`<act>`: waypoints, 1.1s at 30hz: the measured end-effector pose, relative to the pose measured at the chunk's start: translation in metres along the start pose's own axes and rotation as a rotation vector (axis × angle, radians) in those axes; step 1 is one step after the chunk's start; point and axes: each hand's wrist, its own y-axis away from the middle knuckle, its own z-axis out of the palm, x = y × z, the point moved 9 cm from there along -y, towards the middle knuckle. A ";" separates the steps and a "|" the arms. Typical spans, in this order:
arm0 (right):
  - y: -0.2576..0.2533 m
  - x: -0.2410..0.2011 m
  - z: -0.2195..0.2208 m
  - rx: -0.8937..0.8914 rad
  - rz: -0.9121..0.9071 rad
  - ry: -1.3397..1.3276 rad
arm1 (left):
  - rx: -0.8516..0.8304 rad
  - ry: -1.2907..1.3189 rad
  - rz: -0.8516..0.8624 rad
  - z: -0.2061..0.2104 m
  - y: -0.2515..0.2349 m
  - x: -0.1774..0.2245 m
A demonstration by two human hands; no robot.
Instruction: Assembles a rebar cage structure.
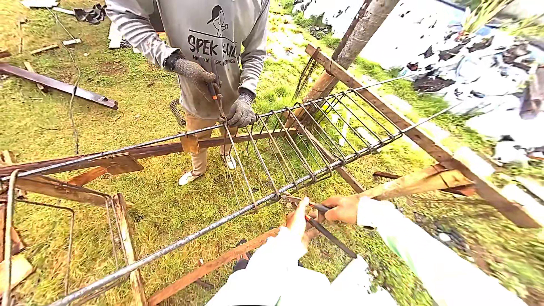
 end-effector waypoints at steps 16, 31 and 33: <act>-0.014 0.028 0.042 -0.110 0.026 -0.634 | 0.015 -0.126 0.007 -0.017 0.010 0.006; -0.001 0.014 0.050 -0.171 0.297 -0.683 | 0.201 0.240 0.059 0.001 -0.013 0.012; 0.006 0.013 0.051 -0.114 0.356 -0.678 | 0.210 0.256 0.075 0.001 -0.012 0.010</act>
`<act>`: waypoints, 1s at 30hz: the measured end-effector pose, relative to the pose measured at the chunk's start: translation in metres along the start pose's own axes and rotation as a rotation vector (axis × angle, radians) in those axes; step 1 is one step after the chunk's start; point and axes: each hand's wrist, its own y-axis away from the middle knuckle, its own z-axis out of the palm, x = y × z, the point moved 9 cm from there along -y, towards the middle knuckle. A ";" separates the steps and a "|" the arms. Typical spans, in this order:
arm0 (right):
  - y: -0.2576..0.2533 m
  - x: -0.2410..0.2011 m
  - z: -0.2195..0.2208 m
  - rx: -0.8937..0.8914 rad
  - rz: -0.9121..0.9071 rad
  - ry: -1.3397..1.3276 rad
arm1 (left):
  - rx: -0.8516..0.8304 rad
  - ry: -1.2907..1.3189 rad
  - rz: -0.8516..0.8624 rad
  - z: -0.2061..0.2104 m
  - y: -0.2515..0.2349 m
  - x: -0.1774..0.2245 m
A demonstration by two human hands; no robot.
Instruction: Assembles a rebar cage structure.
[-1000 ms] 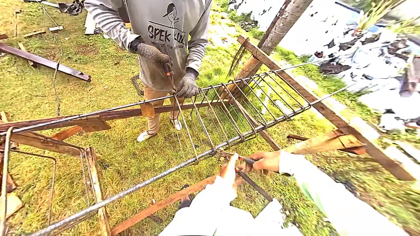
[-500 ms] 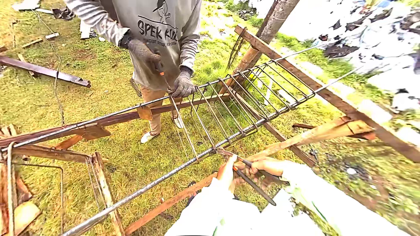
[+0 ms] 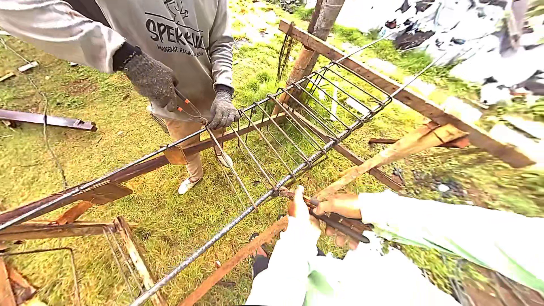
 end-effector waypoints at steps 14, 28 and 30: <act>-0.012 0.002 0.012 -0.402 -0.107 -0.124 | -0.392 0.155 -0.018 0.010 -0.004 0.002; -0.016 0.006 0.018 -0.170 -0.247 -0.234 | -0.340 -0.311 0.032 -0.034 -0.005 -0.004; -0.018 0.010 0.024 -0.260 -0.269 -0.355 | -0.313 -0.366 0.089 -0.043 -0.005 0.005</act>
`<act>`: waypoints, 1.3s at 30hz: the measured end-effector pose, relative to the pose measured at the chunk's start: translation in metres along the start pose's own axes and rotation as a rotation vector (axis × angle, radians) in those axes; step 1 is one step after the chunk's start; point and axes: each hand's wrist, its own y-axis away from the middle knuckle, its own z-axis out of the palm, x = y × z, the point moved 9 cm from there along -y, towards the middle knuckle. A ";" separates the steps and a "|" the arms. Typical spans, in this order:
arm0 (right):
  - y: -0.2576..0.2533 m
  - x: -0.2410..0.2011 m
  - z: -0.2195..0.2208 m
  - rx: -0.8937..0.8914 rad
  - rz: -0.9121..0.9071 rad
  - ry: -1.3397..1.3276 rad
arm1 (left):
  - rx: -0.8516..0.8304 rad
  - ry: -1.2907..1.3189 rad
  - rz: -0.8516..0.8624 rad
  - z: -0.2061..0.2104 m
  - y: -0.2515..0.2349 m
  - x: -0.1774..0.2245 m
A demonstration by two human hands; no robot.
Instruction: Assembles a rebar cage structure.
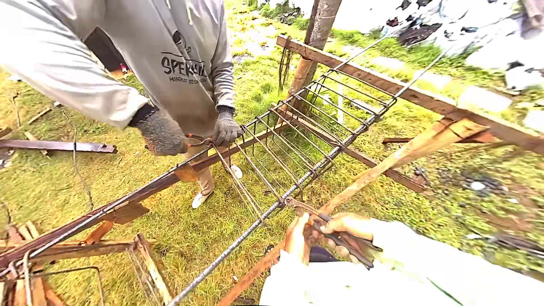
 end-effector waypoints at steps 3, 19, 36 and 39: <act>-0.012 0.024 0.009 -0.247 -0.098 -0.278 | 0.049 -0.086 0.043 -0.019 0.014 0.015; -0.055 0.104 -0.050 0.673 -0.387 0.050 | 0.198 -1.821 0.997 0.008 0.030 0.138; -0.069 0.133 -0.056 0.646 -0.264 0.285 | -0.326 -2.367 0.823 0.025 -0.019 0.122; -0.071 0.105 -0.049 0.582 -0.335 0.353 | -0.318 -2.356 1.162 0.027 -0.010 0.122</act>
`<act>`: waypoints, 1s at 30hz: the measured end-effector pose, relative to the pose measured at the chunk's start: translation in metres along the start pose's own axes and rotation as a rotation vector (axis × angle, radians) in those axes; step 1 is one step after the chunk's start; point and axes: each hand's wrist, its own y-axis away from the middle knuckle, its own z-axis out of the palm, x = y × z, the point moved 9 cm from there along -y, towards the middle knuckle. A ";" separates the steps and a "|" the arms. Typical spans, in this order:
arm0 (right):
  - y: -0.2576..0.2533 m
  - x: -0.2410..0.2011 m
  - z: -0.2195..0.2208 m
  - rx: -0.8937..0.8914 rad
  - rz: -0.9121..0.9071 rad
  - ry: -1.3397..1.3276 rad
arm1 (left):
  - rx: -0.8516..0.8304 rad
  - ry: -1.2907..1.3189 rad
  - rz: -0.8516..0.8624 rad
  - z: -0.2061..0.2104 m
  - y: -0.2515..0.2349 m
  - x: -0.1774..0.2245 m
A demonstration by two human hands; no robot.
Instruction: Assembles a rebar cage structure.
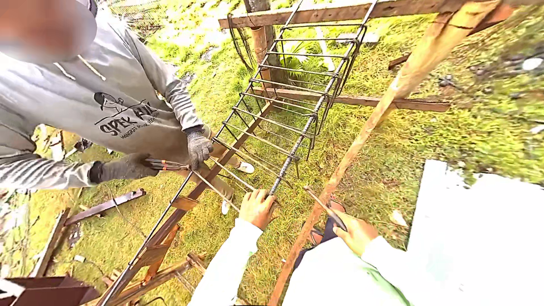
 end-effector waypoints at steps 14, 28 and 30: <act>0.001 -0.074 0.047 0.076 -0.295 -0.362 | 0.226 0.182 -0.620 0.009 0.053 -0.012; 0.001 -0.049 0.029 0.206 -0.242 -0.381 | 0.176 0.178 -0.637 0.014 0.045 -0.007; 0.001 -0.038 0.029 0.212 -0.218 -0.362 | 0.101 0.219 -0.674 0.017 0.044 -0.007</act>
